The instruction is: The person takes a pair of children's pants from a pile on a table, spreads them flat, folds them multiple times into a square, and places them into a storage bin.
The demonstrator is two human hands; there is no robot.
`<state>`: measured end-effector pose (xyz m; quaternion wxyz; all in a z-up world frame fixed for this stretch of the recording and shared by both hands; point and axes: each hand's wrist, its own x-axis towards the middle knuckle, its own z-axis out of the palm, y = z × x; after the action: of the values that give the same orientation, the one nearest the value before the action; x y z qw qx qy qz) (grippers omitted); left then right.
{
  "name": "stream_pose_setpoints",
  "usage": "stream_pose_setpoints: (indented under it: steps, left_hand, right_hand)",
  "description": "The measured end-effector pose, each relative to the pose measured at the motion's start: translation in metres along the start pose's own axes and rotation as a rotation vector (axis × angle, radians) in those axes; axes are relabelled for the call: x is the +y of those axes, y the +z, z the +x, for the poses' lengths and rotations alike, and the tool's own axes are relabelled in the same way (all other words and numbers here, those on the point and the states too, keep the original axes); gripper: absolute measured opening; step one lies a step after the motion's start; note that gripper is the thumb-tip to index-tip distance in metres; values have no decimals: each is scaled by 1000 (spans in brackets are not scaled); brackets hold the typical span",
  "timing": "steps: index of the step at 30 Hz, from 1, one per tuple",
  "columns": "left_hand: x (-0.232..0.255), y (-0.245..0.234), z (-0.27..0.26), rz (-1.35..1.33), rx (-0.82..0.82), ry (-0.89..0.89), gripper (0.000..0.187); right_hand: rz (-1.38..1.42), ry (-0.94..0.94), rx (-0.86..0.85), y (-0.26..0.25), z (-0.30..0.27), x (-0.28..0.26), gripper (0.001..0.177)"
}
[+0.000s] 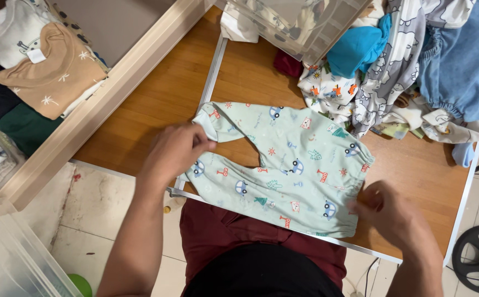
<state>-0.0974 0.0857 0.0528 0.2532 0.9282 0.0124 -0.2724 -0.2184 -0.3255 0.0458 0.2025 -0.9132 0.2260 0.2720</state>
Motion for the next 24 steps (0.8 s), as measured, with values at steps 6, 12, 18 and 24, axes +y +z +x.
stream_pose_setpoints:
  steps: [6, 12, 18, 24]
  left_hand:
    - [-5, 16, 32, -135, 454, 230, 49]
    - [-12, 8, 43, -109, 342, 260, 18]
    - [-40, 4, 47, -116, 723, 606, 22]
    - [-47, 15, 34, 102, 645, 525, 45]
  right_hand:
    - [232, -173, 374, 7, 33, -14, 62]
    - [134, -204, 374, 8, 60, -14, 37]
    - [161, -236, 417, 9, 69, -1, 23]
    - [171, -248, 491, 8, 62, -16, 28]
